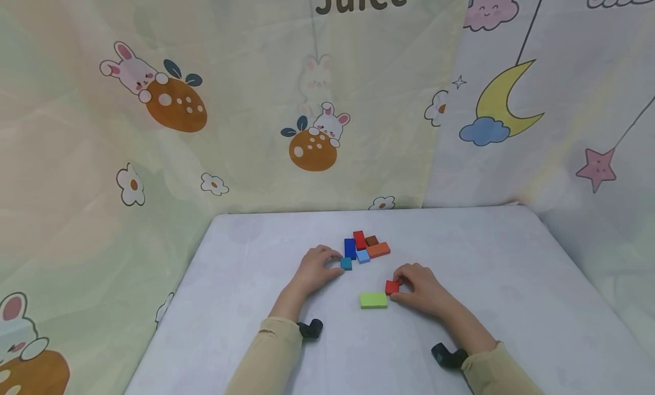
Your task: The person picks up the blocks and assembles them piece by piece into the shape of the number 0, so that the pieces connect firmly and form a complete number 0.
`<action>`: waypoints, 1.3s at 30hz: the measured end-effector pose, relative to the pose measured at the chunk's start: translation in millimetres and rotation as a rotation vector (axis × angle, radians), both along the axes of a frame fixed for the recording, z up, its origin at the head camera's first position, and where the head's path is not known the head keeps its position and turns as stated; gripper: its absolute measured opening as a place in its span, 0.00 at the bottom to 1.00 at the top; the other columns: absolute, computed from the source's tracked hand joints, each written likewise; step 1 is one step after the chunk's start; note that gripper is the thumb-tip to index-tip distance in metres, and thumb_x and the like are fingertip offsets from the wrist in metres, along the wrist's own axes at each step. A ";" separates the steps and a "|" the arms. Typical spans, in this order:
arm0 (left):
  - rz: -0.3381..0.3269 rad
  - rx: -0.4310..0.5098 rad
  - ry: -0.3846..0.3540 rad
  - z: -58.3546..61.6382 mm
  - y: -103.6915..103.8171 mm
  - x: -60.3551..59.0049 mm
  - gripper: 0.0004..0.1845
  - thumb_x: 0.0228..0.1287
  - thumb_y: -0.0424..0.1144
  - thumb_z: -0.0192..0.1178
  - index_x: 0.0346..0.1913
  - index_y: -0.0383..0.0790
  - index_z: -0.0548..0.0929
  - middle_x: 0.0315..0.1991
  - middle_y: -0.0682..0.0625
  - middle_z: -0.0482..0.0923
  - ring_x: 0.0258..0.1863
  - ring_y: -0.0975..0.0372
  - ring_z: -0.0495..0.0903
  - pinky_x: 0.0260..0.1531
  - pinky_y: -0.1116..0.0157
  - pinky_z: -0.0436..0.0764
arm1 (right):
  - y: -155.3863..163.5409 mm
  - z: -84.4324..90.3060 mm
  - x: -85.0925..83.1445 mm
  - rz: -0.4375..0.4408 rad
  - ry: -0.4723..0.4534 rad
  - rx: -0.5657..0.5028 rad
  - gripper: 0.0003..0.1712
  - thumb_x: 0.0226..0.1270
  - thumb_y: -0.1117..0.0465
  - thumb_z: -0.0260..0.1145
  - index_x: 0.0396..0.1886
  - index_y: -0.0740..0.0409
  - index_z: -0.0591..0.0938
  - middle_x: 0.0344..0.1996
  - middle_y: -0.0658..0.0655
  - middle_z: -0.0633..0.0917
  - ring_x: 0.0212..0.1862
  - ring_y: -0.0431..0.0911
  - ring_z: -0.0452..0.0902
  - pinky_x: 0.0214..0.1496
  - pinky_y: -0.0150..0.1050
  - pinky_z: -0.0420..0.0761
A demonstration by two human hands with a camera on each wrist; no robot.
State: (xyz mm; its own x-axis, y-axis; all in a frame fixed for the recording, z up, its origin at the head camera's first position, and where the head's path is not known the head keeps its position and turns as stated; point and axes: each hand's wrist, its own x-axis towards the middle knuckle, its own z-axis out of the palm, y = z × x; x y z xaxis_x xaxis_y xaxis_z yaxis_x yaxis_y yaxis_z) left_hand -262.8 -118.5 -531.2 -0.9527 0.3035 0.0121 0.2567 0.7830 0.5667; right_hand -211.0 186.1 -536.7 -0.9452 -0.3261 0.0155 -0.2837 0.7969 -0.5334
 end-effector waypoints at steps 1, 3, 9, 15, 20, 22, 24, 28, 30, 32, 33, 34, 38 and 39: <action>0.002 -0.001 0.002 -0.3 0.2 0.3 0.19 0.62 0.53 0.67 0.54 0.55 0.83 0.59 0.52 0.76 0.63 0.54 0.71 0.67 0.51 0.69 | 0.0 -0.1 0.0 0.000 -0.001 0.000 0.22 0.52 0.44 0.77 0.44 0.40 0.78 0.39 0.41 0.77 0.46 0.40 0.69 0.52 0.44 0.74; 0.007 -0.002 0.011 -1.0 0.7 0.7 0.18 0.62 0.53 0.67 0.54 0.55 0.83 0.59 0.52 0.77 0.62 0.54 0.72 0.67 0.51 0.69 | -0.1 0.4 0.3 -0.001 -0.003 -0.001 0.22 0.52 0.44 0.77 0.44 0.40 0.78 0.39 0.41 0.77 0.46 0.40 0.69 0.52 0.45 0.74; 0.020 -0.012 0.028 -5.1 0.6 2.0 0.18 0.62 0.53 0.67 0.53 0.54 0.83 0.59 0.52 0.77 0.62 0.54 0.72 0.67 0.52 0.70 | -0.7 1.4 1.1 0.000 -0.002 -0.001 0.22 0.52 0.44 0.77 0.44 0.41 0.78 0.39 0.41 0.78 0.46 0.40 0.69 0.52 0.45 0.74; 0.024 0.027 0.031 -6.6 -0.7 8.9 0.18 0.60 0.55 0.68 0.52 0.56 0.83 0.58 0.54 0.77 0.62 0.56 0.71 0.65 0.52 0.72 | -0.6 -0.1 1.4 -0.003 0.009 -0.002 0.23 0.52 0.44 0.77 0.44 0.41 0.78 0.39 0.41 0.78 0.46 0.40 0.70 0.52 0.45 0.75; 0.011 0.047 0.009 -3.1 2.0 22.6 0.18 0.60 0.57 0.67 0.51 0.58 0.82 0.58 0.57 0.78 0.62 0.58 0.71 0.64 0.51 0.73 | -0.8 -0.5 0.6 -0.006 0.009 0.001 0.23 0.51 0.44 0.77 0.44 0.41 0.78 0.39 0.42 0.78 0.46 0.40 0.70 0.52 0.44 0.75; 0.003 0.058 -0.010 -1.2 3.7 29.7 0.18 0.60 0.57 0.68 0.51 0.58 0.82 0.56 0.58 0.78 0.61 0.59 0.71 0.64 0.51 0.73 | -0.9 -0.6 0.3 -0.007 0.010 0.005 0.23 0.51 0.43 0.77 0.44 0.41 0.78 0.39 0.42 0.78 0.46 0.40 0.70 0.52 0.44 0.75; -0.004 0.064 -0.031 0.4 5.3 37.1 0.18 0.59 0.56 0.68 0.50 0.57 0.82 0.54 0.58 0.79 0.59 0.60 0.73 0.62 0.53 0.75 | -1.0 -0.5 0.2 -0.008 0.009 0.004 0.23 0.51 0.44 0.77 0.44 0.41 0.78 0.39 0.42 0.78 0.46 0.40 0.70 0.52 0.44 0.75; -0.018 0.062 -0.063 0.4 7.5 49.3 0.17 0.60 0.56 0.68 0.49 0.56 0.81 0.47 0.60 0.79 0.50 0.64 0.74 0.56 0.57 0.78 | -0.9 0.1 0.9 -0.011 0.007 0.001 0.23 0.51 0.44 0.78 0.43 0.41 0.78 0.38 0.42 0.78 0.46 0.40 0.70 0.51 0.44 0.75; -0.027 0.063 -0.064 -0.4 8.1 53.1 0.17 0.60 0.57 0.67 0.49 0.56 0.81 0.45 0.61 0.79 0.46 0.65 0.74 0.52 0.59 0.79 | -1.0 0.6 1.1 -0.013 0.005 -0.001 0.23 0.51 0.44 0.78 0.43 0.41 0.78 0.38 0.42 0.78 0.46 0.40 0.70 0.51 0.44 0.75; -0.038 0.056 -0.049 -1.6 8.4 55.0 0.17 0.60 0.57 0.67 0.48 0.56 0.81 0.44 0.61 0.78 0.44 0.66 0.74 0.51 0.60 0.78 | -1.0 0.7 1.2 -0.014 0.003 -0.002 0.22 0.51 0.44 0.77 0.43 0.41 0.78 0.38 0.42 0.78 0.46 0.41 0.70 0.51 0.44 0.75; -0.044 0.050 -0.039 -2.5 8.6 55.7 0.17 0.60 0.57 0.67 0.48 0.56 0.81 0.43 0.61 0.78 0.44 0.66 0.73 0.50 0.61 0.78 | -0.9 0.9 1.2 -0.016 0.001 -0.003 0.22 0.51 0.44 0.77 0.43 0.41 0.78 0.38 0.42 0.78 0.46 0.41 0.70 0.52 0.44 0.75; -0.051 0.043 -0.029 -3.4 8.4 56.0 0.17 0.60 0.57 0.67 0.48 0.56 0.80 0.43 0.61 0.78 0.44 0.66 0.73 0.50 0.61 0.78 | -0.8 0.9 1.1 -0.016 0.000 -0.001 0.22 0.51 0.44 0.77 0.43 0.41 0.78 0.38 0.42 0.78 0.46 0.41 0.70 0.52 0.44 0.75; -0.074 0.011 0.001 -6.8 8.1 56.8 0.17 0.60 0.57 0.67 0.48 0.56 0.81 0.46 0.61 0.79 0.46 0.67 0.74 0.52 0.61 0.78 | -1.0 1.2 0.6 -0.012 -0.004 0.005 0.22 0.52 0.44 0.77 0.43 0.40 0.78 0.38 0.42 0.78 0.46 0.40 0.70 0.52 0.44 0.75; -0.079 0.002 0.010 -7.4 8.0 56.9 0.17 0.60 0.57 0.67 0.48 0.55 0.81 0.46 0.61 0.79 0.47 0.66 0.74 0.53 0.61 0.78 | -1.1 1.4 0.5 -0.013 -0.007 0.005 0.22 0.52 0.44 0.77 0.43 0.40 0.78 0.38 0.41 0.78 0.46 0.40 0.70 0.52 0.44 0.75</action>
